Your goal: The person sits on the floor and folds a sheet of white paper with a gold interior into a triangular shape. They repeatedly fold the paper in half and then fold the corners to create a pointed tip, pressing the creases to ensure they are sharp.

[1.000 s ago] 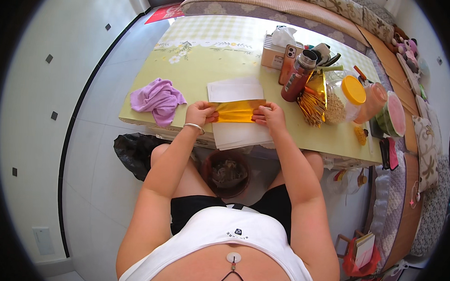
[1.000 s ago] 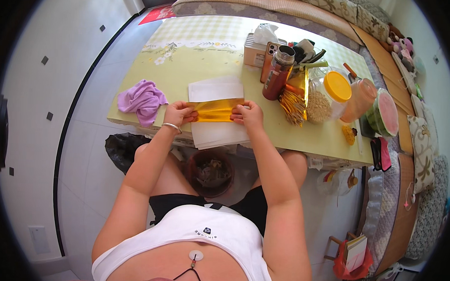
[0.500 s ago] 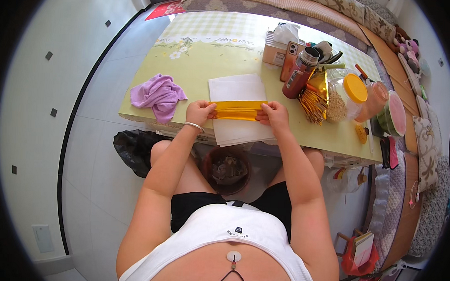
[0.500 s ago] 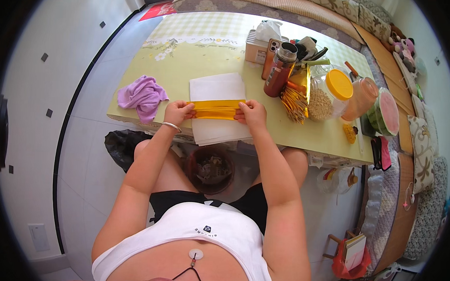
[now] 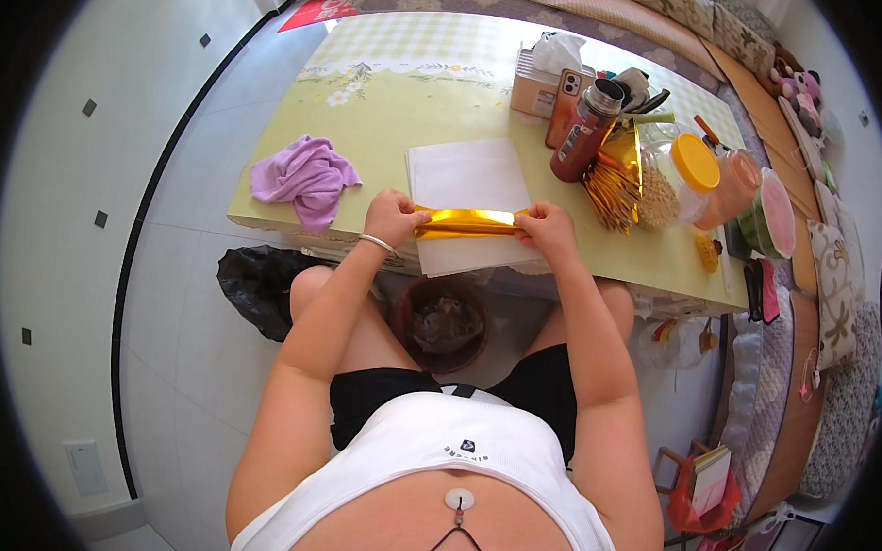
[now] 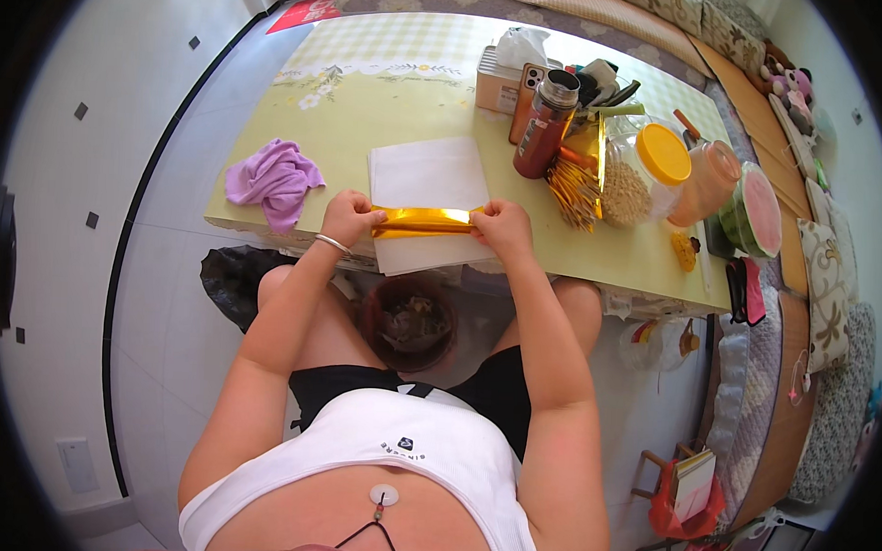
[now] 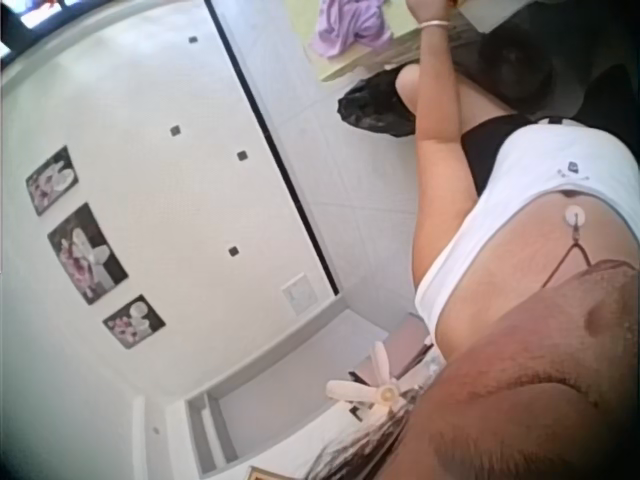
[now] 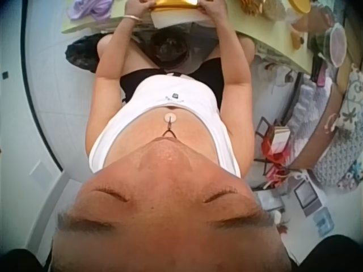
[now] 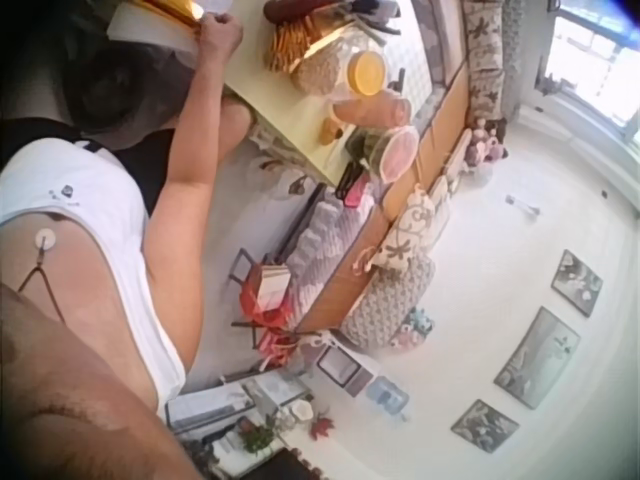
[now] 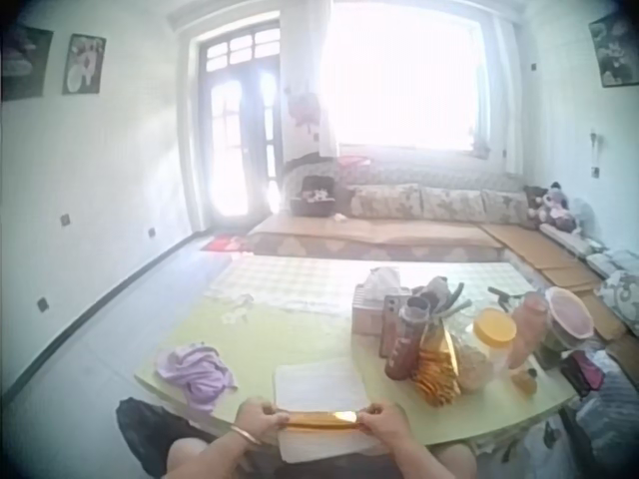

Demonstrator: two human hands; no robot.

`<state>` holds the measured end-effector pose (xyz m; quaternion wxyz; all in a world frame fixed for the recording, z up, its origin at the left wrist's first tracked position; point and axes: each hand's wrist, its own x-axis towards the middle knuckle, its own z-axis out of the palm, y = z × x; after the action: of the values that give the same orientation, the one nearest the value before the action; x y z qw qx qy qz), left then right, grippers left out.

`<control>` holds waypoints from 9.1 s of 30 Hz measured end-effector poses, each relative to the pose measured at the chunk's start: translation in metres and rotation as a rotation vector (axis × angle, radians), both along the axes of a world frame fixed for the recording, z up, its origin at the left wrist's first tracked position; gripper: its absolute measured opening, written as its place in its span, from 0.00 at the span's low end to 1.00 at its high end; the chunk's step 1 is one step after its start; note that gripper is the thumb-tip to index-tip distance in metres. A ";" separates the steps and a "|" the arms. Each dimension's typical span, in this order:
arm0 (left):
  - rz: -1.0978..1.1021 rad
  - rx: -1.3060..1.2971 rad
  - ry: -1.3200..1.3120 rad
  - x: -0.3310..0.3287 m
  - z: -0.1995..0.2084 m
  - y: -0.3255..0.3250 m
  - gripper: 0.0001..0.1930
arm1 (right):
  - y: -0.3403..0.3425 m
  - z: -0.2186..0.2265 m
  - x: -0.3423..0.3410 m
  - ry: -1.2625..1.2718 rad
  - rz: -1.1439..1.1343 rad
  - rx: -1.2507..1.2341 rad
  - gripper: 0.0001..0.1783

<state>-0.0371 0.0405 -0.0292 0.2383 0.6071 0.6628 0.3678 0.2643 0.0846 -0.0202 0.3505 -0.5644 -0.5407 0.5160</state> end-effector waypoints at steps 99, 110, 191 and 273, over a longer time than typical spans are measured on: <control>-0.650 0.284 0.211 0.061 0.076 0.003 0.20 | -0.054 0.020 0.000 -0.760 0.284 1.235 0.04; -0.480 0.397 0.576 0.050 0.027 -0.061 0.08 | -0.073 0.027 -0.012 -0.842 0.338 1.148 0.06; -0.316 0.429 0.332 0.108 0.023 -0.011 0.05 | -0.022 0.017 0.001 -0.773 0.434 1.053 0.05; -0.087 0.286 0.132 0.024 -0.001 0.005 0.15 | -0.059 0.003 -0.082 -0.723 0.023 0.707 0.11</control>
<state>-0.0126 0.0450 -0.0305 0.1212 0.6858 0.5910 0.4071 0.1821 0.0258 -0.0173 0.3049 -0.5479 -0.7753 0.0763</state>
